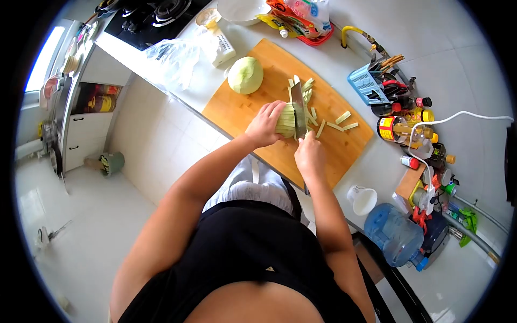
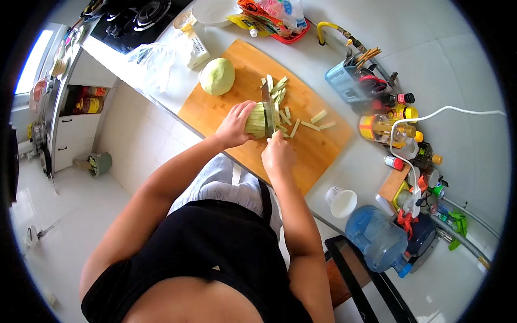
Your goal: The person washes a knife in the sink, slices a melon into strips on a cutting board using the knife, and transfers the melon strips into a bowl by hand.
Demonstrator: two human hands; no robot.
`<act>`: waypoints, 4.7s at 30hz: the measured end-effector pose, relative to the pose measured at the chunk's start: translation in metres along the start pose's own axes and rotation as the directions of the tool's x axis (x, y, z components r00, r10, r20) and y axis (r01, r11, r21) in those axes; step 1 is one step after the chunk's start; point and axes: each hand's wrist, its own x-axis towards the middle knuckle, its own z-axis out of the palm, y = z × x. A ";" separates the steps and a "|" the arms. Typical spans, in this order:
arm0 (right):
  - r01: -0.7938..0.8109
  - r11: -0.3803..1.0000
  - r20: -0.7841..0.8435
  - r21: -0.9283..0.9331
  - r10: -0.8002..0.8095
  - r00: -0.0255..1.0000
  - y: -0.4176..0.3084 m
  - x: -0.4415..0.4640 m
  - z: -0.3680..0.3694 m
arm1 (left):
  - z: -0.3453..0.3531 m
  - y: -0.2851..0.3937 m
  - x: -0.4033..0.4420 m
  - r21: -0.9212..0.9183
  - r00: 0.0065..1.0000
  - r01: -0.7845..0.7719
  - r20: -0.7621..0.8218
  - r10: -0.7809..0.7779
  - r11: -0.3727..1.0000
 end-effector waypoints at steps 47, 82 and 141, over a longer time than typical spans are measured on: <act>0.079 0.995 0.174 -0.054 -0.069 0.982 -0.021 -0.007 -0.040 | 0.009 -0.004 -0.004 0.009 0.999 -0.022 -0.046 0.022 1.000; 0.197 0.980 0.082 -0.032 -0.193 0.978 -0.011 -0.015 -0.040 | 0.012 -0.002 -0.019 -0.048 0.984 0.080 -0.157 -0.086 0.996; 0.109 0.992 0.101 -0.064 -0.103 0.990 0.006 0.004 0.066 | 0.016 -0.015 -0.028 -0.168 0.979 0.079 -0.171 -0.108 0.983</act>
